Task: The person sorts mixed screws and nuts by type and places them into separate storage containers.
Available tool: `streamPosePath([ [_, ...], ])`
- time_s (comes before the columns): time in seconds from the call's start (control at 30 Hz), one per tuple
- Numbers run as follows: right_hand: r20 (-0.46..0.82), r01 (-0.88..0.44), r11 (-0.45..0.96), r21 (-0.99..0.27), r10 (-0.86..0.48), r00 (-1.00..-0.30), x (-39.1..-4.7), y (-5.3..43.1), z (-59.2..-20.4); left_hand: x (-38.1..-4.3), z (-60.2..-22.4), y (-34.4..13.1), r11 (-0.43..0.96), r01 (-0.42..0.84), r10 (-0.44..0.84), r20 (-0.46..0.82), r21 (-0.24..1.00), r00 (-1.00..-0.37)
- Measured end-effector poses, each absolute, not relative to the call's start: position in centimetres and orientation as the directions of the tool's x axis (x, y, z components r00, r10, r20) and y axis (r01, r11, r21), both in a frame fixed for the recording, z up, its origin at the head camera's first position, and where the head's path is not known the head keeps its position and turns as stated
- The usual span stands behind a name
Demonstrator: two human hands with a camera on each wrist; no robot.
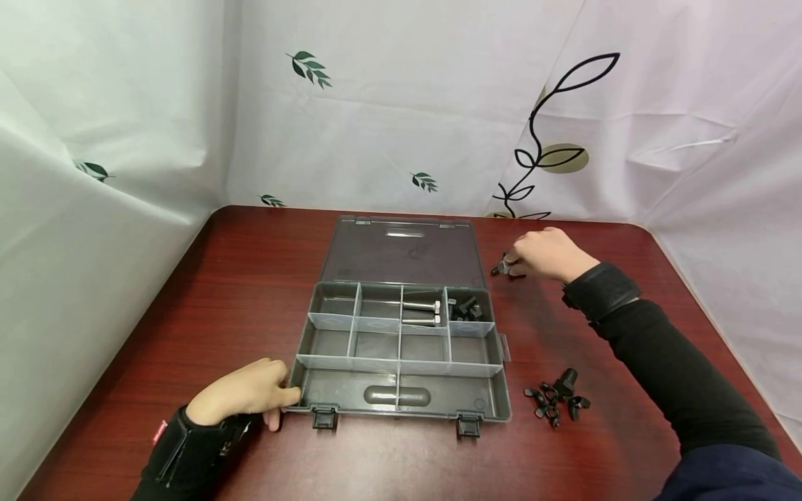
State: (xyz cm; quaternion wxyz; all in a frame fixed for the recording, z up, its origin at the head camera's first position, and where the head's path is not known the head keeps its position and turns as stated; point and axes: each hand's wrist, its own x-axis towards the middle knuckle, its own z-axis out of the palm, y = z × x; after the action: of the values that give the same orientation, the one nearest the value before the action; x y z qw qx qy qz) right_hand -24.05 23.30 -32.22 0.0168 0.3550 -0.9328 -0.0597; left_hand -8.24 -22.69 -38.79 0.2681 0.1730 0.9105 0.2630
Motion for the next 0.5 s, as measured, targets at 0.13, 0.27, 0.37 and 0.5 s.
streamPosePath([
  [0.13,-0.014,-0.666,0.734,0.132,-0.671,-0.742,-24.0,22.9,-32.1,-8.2,-38.8,-22.7,0.801,0.178,0.460,-0.397,0.572,-0.795],
  [0.27,-0.011,-0.683,0.717,0.137,-0.689,-0.725,-24.0,22.6,-31.9,-8.2,-38.9,-22.8,0.797,0.183,0.465,-0.392,0.575,-0.794],
  [0.37,-0.011,-0.690,0.711,0.139,-0.695,-0.719,-23.9,22.2,-31.8,-8.2,-38.9,-22.7,0.801,0.182,0.461,-0.394,0.571,-0.795],
  [0.5,-0.004,-0.690,0.712,0.127,-0.695,-0.719,-23.7,21.7,-31.6,-8.2,-38.7,-22.7,0.807,0.180,0.455,-0.399,0.563,-0.796],
])
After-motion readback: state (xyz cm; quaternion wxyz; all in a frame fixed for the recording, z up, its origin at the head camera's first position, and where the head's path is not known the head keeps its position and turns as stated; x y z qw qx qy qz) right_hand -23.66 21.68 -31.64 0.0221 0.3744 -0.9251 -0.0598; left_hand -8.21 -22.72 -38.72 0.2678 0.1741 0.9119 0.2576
